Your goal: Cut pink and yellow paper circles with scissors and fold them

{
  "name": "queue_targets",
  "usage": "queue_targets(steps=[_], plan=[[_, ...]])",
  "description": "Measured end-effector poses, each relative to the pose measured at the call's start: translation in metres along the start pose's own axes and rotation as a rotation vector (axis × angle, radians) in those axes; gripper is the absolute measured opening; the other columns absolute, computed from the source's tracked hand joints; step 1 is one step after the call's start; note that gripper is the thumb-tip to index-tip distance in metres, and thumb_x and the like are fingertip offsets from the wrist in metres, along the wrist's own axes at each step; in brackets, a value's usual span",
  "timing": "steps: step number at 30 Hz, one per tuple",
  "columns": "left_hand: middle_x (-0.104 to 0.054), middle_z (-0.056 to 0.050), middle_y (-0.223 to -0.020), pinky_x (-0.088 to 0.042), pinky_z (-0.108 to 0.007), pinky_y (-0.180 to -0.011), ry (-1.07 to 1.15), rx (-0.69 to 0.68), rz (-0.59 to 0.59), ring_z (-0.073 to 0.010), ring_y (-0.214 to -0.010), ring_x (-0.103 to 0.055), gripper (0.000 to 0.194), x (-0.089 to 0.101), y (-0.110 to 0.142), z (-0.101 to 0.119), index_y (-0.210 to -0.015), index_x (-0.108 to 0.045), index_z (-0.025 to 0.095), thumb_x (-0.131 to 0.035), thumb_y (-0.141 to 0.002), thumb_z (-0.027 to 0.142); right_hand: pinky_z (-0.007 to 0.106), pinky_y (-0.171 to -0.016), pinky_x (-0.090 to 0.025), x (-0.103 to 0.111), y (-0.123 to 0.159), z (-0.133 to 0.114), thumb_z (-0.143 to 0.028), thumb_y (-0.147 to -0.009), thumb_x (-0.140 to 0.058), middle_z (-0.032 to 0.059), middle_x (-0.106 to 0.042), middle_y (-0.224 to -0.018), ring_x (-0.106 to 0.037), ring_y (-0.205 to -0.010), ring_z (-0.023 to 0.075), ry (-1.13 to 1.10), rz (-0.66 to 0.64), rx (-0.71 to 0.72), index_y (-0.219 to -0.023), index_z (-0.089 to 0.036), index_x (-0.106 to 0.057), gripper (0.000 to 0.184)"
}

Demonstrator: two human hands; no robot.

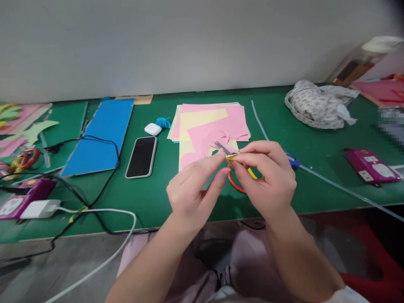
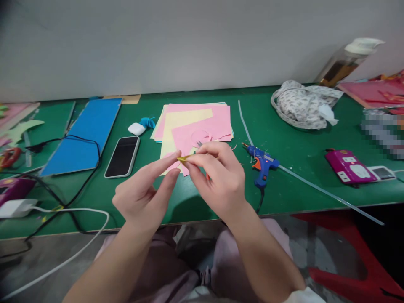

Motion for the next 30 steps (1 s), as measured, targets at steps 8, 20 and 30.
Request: queue_targets(steps=[8, 20, 30], plan=[[-0.08, -0.003, -0.102, -0.061, -0.026, -0.086, 0.029, 0.064, 0.015, -0.0168, -0.092, -0.076, 0.022, -0.001, 0.0, -0.003, -0.107, -0.074, 0.02, -0.075, -0.085, 0.017, 0.031, -0.072, -0.058, -0.001, 0.0, -0.002, -0.009, -0.088, -0.069, 0.005, -0.067, -0.086, -0.069, -0.08, 0.0172, 0.009, 0.013, 0.015, -0.085, -0.02, -0.068, 0.011], [-0.078, -0.003, -0.112, -0.063, -0.021, -0.081, 0.526, 0.493, -0.009, -0.0154, -0.095, -0.075, 0.03, -0.017, 0.013, -0.029, -0.114, -0.074, 0.025, -0.075, -0.085, 0.017, 0.032, -0.072, -0.059, -0.002, 0.003, -0.002, -0.008, -0.087, -0.069, 0.0049, -0.069, -0.086, -0.07, -0.08, 0.0174, 0.022, 0.043, -0.015, -0.088, -0.02, -0.07, 0.012], [-0.078, -0.003, -0.112, -0.064, -0.023, -0.079, 0.789, 0.706, -0.01, -0.0165, -0.093, -0.076, 0.025, -0.028, 0.013, -0.042, -0.107, -0.077, 0.028, -0.078, -0.083, 0.021, 0.029, -0.065, -0.057, -0.004, 0.004, -0.004, -0.01, -0.09, -0.068, 0.0055, -0.066, -0.085, -0.067, -0.077, 0.016, 0.068, 0.007, -0.021, -0.095, -0.018, -0.075, 0.012]])
Point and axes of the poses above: each hand's wrist, its own y-axis away from the middle knuckle, its own x-axis out of the back of the hand, z = x × y, the point moved 7 cm from there along -y, towards the middle knuckle
